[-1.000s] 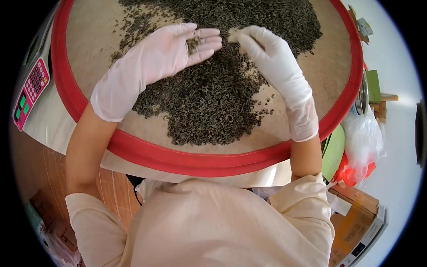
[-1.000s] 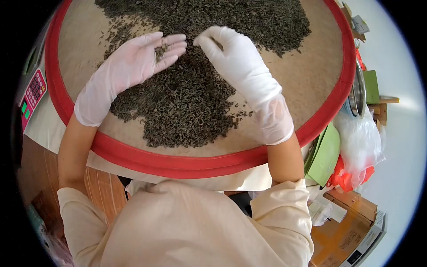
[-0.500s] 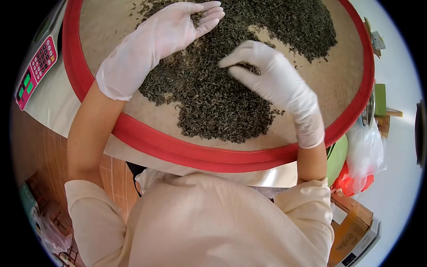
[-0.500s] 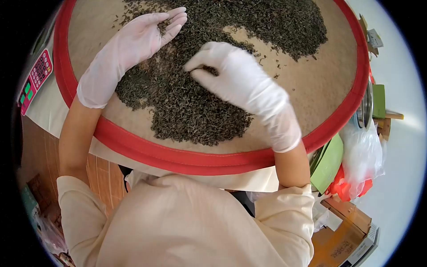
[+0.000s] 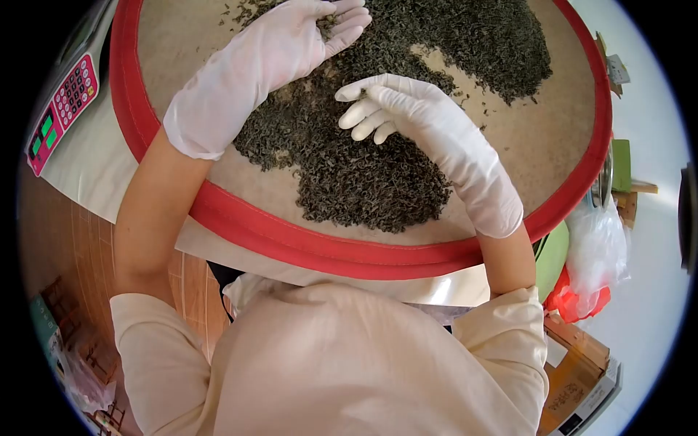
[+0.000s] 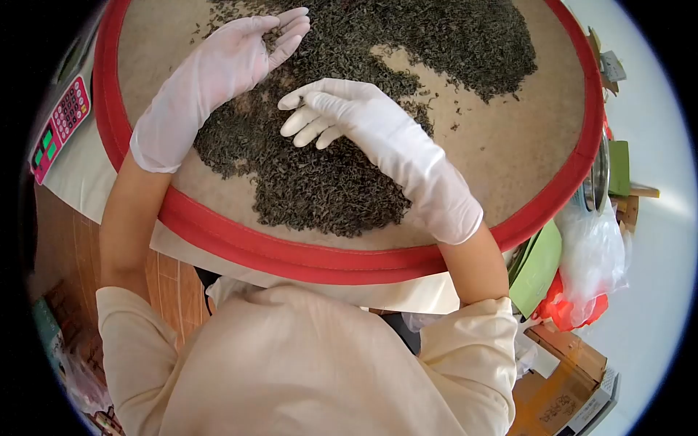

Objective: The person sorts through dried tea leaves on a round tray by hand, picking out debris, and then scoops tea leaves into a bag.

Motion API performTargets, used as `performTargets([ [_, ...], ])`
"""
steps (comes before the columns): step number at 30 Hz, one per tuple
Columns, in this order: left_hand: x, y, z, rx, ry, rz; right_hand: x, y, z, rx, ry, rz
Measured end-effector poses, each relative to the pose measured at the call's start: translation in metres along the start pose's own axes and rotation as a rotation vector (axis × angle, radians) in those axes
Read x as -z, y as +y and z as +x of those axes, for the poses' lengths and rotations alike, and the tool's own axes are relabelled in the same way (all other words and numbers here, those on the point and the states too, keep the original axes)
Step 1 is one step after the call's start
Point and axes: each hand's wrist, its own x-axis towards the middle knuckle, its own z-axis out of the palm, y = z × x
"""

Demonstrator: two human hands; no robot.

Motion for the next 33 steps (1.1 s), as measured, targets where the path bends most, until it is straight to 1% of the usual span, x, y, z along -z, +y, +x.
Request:
performTargets([
  [1,-0.002,-0.001,-0.001,-0.005,0.032,-0.010,0.006,0.002,0.000,-0.037,-0.060,0.180],
  [2,-0.004,-0.002,-0.001,-0.009,0.064,-0.020,0.007,0.005,0.000,-0.034,-0.052,0.176],
  [4,-0.004,-0.001,-0.001,-0.001,0.059,-0.034,0.008,0.010,0.000,-0.017,-0.110,0.326],
  [9,-0.014,-0.001,-0.008,-0.023,0.078,-0.027,0.013,0.011,-0.001,0.016,-0.098,0.345],
  [10,-0.022,-0.002,-0.010,-0.022,0.073,-0.023,0.015,0.010,-0.003,0.086,0.032,0.172],
  [11,-0.030,-0.003,-0.011,-0.040,0.144,0.018,0.016,0.007,-0.004,0.154,0.161,-0.002],
  [12,-0.038,-0.002,-0.012,-0.061,0.214,0.061,0.016,0.003,-0.003,0.183,0.382,-0.249],
  [13,-0.039,0.001,-0.012,-0.067,0.203,0.071,0.017,-0.003,-0.003,0.215,0.608,-0.497],
  [15,-0.032,0.012,-0.012,-0.080,0.197,-0.058,0.050,0.012,0.023,0.607,0.718,-1.184],
  [16,0.004,0.023,-0.005,0.018,-0.132,-0.334,0.056,0.016,0.034,0.601,0.703,-1.283],
  [17,0.004,0.031,-0.008,0.029,-0.144,-0.317,0.059,0.020,0.046,0.590,0.688,-1.382],
  [18,-0.001,0.037,-0.012,-0.019,-0.124,-0.369,0.060,0.026,0.058,0.488,0.631,-1.425],
  [19,-0.004,0.044,-0.015,-0.069,-0.103,-0.421,0.057,0.027,0.063,0.443,0.565,-1.351],
  [20,0.002,0.048,-0.015,-0.094,-0.161,-0.399,0.054,0.028,0.067,0.440,0.523,-1.385],
  [21,0.004,0.051,-0.015,-0.092,-0.165,-0.388,0.051,0.029,0.070,0.439,0.474,-1.421],
  [23,0.007,0.056,-0.017,-0.115,-0.093,-0.376,0.034,0.003,0.057,0.358,0.276,-1.252],
  [25,0.007,0.055,-0.015,-0.122,-0.090,-0.367,0.028,0.004,0.055,0.379,0.105,-1.177],
  [27,0.008,0.058,-0.014,-0.131,-0.080,-0.362,0.023,0.000,0.035,0.377,0.104,-1.134],
  [29,0.007,0.058,-0.014,-0.081,-0.191,-0.355,0.030,-0.026,0.010,0.247,-0.094,-0.755],
  [31,0.006,0.058,-0.017,-0.079,-0.204,-0.379,0.046,-0.038,-0.004,0.151,0.017,-0.564],
  [32,0.006,0.058,-0.017,-0.089,-0.208,-0.383,0.059,-0.038,-0.006,0.149,0.141,-0.669],
  [33,0.005,0.059,-0.017,-0.095,-0.215,-0.386,0.078,-0.022,0.002,0.248,0.336,-0.819],
])
